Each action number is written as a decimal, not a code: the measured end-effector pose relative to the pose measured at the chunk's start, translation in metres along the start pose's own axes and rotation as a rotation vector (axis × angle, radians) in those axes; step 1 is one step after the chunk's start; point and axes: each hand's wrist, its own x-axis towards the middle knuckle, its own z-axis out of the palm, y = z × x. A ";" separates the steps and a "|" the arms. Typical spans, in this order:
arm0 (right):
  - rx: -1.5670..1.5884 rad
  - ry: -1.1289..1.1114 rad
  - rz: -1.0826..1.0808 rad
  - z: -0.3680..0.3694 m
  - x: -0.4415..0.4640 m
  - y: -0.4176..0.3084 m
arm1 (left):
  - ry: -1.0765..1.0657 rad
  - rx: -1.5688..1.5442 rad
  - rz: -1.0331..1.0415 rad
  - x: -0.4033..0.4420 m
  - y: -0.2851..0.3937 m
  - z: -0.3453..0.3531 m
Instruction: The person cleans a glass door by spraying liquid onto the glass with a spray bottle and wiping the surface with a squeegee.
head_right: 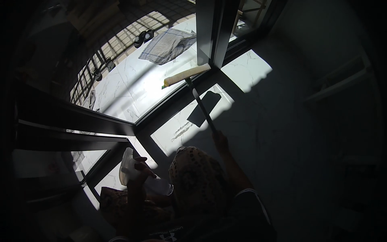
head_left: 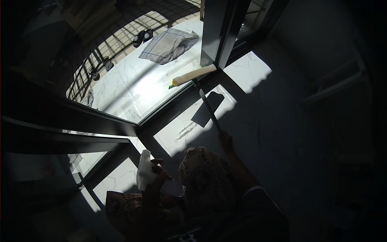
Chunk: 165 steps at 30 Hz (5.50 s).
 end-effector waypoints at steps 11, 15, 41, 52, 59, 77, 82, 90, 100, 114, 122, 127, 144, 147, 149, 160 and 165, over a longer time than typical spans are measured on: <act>-0.170 -0.046 -0.079 -0.017 -0.019 0.010 | 0.039 -0.028 0.101 -0.016 0.026 0.014; -0.068 0.023 -0.066 -0.045 -0.014 -0.027 | 0.054 -0.086 0.149 -0.011 0.023 0.013; 0.179 0.230 -0.198 -0.077 0.110 -0.141 | 0.103 0.293 0.230 0.004 0.015 0.017; 0.023 0.227 -0.253 -0.033 0.068 -0.044 | 0.072 0.373 0.266 0.001 0.023 0.021; -0.082 0.092 -0.106 -0.025 0.043 0.003 | 0.069 0.448 0.194 -0.003 0.020 0.021; -0.188 0.085 -0.236 -0.113 0.008 -0.085 | -0.067 0.409 0.267 0.005 -0.006 0.027; 0.062 0.162 -0.352 -0.097 0.019 -0.198 | -0.099 0.207 0.322 0.002 0.006 0.036; 0.538 0.071 -0.357 -0.022 0.034 -0.326 | -0.007 0.280 0.471 -0.001 0.005 0.045; 0.576 0.001 -0.251 0.033 -0.002 -0.280 | -0.007 0.252 0.409 -0.024 0.010 0.036; 0.326 -0.008 -0.250 0.062 -0.125 -0.150 | -0.124 0.184 0.350 -0.026 0.015 0.039; 0.225 -0.138 -0.166 0.067 -0.165 -0.093 | -0.148 0.226 0.412 -0.018 0.020 0.047; 0.185 -0.197 -0.117 0.068 -0.179 -0.071 | -0.183 0.218 0.384 -0.010 0.024 0.053; 0.074 -0.327 0.046 0.087 -0.216 -0.033 | -0.250 0.260 0.426 -0.001 0.025 0.061; 0.053 -0.262 0.042 0.086 -0.189 -0.036 | -0.229 0.309 0.441 0.004 0.018 0.056; 0.038 -0.244 0.049 0.085 -0.178 -0.036 | -0.229 0.250 0.426 0.006 0.016 0.053; 0.270 0.307 -0.215 -0.026 0.027 -0.253 | -0.236 0.087 0.348 0.002 0.033 0.043; 0.280 0.347 -0.303 -0.050 0.096 -0.315 | -0.227 0.067 0.314 0.010 0.019 0.049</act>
